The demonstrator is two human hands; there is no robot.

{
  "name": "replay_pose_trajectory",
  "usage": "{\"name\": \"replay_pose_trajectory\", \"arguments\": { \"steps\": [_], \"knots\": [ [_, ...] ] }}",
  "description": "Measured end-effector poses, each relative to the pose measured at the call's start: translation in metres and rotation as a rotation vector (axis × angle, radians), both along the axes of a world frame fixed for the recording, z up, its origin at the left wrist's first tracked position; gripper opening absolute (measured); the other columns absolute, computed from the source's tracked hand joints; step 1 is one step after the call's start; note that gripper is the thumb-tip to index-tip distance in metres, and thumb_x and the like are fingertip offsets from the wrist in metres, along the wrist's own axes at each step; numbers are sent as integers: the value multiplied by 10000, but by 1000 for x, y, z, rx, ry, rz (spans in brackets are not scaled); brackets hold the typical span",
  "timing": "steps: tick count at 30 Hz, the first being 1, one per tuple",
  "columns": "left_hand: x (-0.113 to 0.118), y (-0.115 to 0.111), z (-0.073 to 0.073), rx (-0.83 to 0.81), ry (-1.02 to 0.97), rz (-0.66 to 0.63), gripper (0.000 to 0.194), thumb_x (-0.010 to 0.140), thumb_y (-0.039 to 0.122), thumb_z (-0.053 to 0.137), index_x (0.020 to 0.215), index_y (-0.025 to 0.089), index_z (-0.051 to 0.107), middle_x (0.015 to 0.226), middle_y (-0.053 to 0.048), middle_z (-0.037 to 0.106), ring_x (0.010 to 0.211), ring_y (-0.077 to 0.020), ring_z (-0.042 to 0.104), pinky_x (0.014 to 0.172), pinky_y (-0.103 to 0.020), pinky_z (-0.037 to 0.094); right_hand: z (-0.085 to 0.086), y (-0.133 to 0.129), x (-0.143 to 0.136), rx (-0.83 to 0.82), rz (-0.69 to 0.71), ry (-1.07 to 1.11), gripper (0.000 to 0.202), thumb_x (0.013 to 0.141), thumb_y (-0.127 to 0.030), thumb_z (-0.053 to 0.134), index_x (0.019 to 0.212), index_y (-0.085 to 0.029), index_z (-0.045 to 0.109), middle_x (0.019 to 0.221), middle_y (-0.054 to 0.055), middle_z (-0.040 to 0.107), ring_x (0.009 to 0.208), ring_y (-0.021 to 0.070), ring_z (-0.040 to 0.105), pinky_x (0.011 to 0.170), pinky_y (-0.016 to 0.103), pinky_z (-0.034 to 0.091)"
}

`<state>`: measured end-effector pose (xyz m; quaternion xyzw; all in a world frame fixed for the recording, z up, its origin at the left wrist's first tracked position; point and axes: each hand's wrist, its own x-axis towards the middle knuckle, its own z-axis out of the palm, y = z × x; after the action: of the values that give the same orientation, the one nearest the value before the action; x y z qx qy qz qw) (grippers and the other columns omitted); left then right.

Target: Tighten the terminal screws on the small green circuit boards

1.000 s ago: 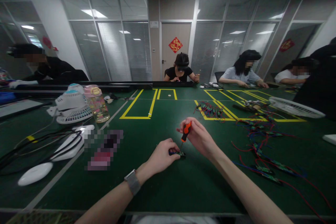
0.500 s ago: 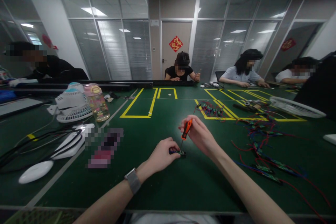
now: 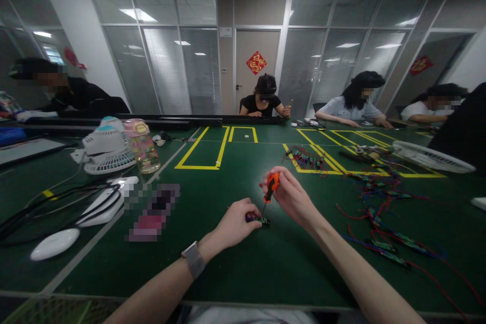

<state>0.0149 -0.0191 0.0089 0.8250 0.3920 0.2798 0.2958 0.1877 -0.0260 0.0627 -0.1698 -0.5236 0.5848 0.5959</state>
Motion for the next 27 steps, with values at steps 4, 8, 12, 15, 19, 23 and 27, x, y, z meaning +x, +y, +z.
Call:
{"name": "replay_pose_trajectory", "arguments": {
  "steps": [4, 8, 12, 15, 19, 23, 27],
  "knots": [
    [1, -1, 3, 3, 10, 3, 73, 751, 204, 690, 813, 170, 709, 852, -15, 578, 739, -136, 560, 665, -235, 425, 0, -1, -2, -7, 19, 27, 153, 867, -392, 604, 891, -247, 651, 847, 6, 611, 755, 147, 578, 894, 366, 458],
    [1, -1, 4, 15, 6, -2, 70, 751, 196, 689, 813, 168, 709, 840, -14, 582, 746, -139, 563, 670, -234, 422, 2, -1, -1, 9, -27, 31, 135, 782, -361, 712, 794, -235, 664, 886, 7, 578, 829, 153, 547, 936, 381, 452],
    [0, -1, 3, 24, 1, -3, 62, 757, 200, 684, 805, 168, 707, 835, -13, 582, 741, -136, 560, 667, -232, 416, 3, -1, 0, -14, -30, 31, 128, 785, -363, 711, 808, -243, 673, 867, 0, 574, 789, 142, 540, 911, 376, 471],
    [0, -2, 3, 14, 5, -5, 68, 755, 190, 679, 812, 171, 710, 848, -14, 585, 750, -138, 561, 670, -232, 417, 2, -1, 0, -9, -32, 18, 156, 795, -387, 699, 869, -250, 682, 842, 1, 590, 790, 145, 553, 906, 368, 475],
    [1, -2, 4, -6, 0, 1, 75, 749, 182, 683, 816, 171, 715, 849, -16, 586, 746, -138, 559, 670, -231, 421, -1, 1, 0, -5, -19, 18, 175, 827, -398, 664, 942, -267, 672, 834, 2, 632, 790, 149, 585, 867, 347, 480],
    [1, -2, 4, 0, -13, -7, 64, 749, 178, 686, 807, 169, 713, 840, -13, 584, 741, -134, 557, 672, -230, 423, -3, 2, 1, 16, -62, -1, 170, 844, -408, 637, 918, -260, 677, 853, 7, 637, 801, 152, 596, 834, 324, 476],
    [0, -1, 3, 4, -16, -9, 72, 747, 179, 690, 815, 171, 711, 849, -11, 584, 746, -135, 561, 674, -230, 424, -3, 2, 1, 76, -198, -60, 169, 759, -384, 725, 855, -248, 698, 899, 20, 612, 854, 171, 575, 811, 316, 476]
  ]
}}
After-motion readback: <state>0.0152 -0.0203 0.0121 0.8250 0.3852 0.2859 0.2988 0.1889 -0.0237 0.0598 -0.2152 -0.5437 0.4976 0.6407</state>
